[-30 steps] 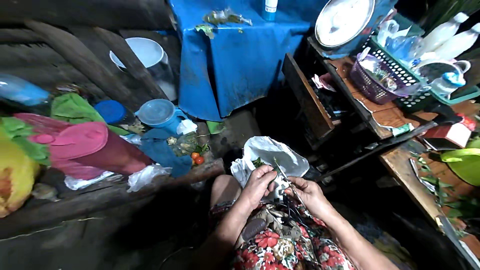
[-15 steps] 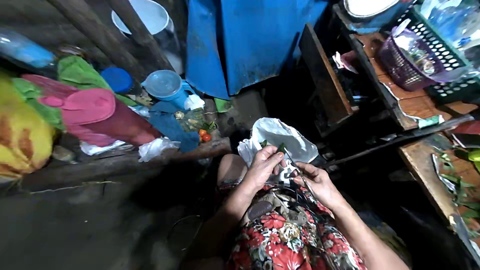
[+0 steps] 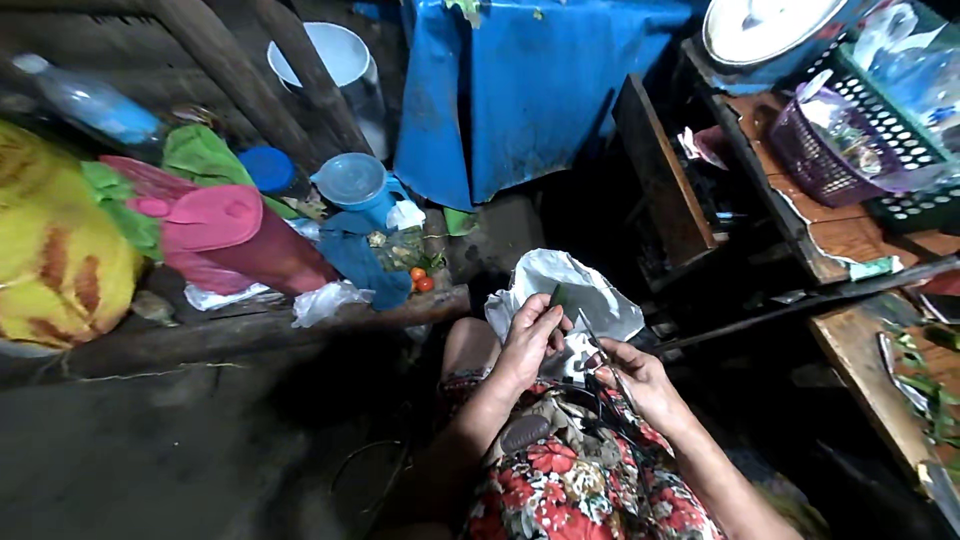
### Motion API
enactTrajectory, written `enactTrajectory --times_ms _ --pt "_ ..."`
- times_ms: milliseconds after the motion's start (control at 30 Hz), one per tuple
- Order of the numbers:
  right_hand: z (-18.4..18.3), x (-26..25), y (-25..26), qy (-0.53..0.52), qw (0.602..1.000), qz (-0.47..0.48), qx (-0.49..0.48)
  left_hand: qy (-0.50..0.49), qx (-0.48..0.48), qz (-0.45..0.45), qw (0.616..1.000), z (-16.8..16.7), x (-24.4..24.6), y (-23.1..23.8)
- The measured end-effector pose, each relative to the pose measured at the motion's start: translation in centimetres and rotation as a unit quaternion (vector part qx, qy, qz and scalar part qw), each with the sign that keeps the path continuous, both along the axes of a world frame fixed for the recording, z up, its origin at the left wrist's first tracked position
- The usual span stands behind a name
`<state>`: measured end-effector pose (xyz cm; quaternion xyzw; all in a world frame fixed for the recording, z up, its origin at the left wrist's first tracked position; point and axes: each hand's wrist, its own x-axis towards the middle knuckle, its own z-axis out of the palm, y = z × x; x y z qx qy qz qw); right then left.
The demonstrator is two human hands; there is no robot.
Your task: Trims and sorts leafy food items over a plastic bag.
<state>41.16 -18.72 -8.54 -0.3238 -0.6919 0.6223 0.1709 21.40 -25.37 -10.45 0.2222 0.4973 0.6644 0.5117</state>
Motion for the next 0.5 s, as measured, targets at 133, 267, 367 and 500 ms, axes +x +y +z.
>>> enactTrajectory --times_ms 133,267,367,500 --pt "0.02 0.09 -0.02 -0.012 1.0 0.002 0.006 -0.001 -0.005 0.013 1.0 0.15 -0.02 -0.03" --pt "0.11 0.26 -0.04 -0.02 1.0 -0.012 0.015 -0.003 -0.013 0.015 1.0 0.29 0.06 -0.02" --pt "0.17 0.27 0.0 -0.015 1.0 -0.021 0.017 0.0 -0.011 0.011 1.0 0.34 0.17 0.07" --pt "-0.01 0.19 0.12 -0.006 1.0 -0.003 0.025 0.01 -0.008 -0.001 1.0 0.36 0.27 0.02"
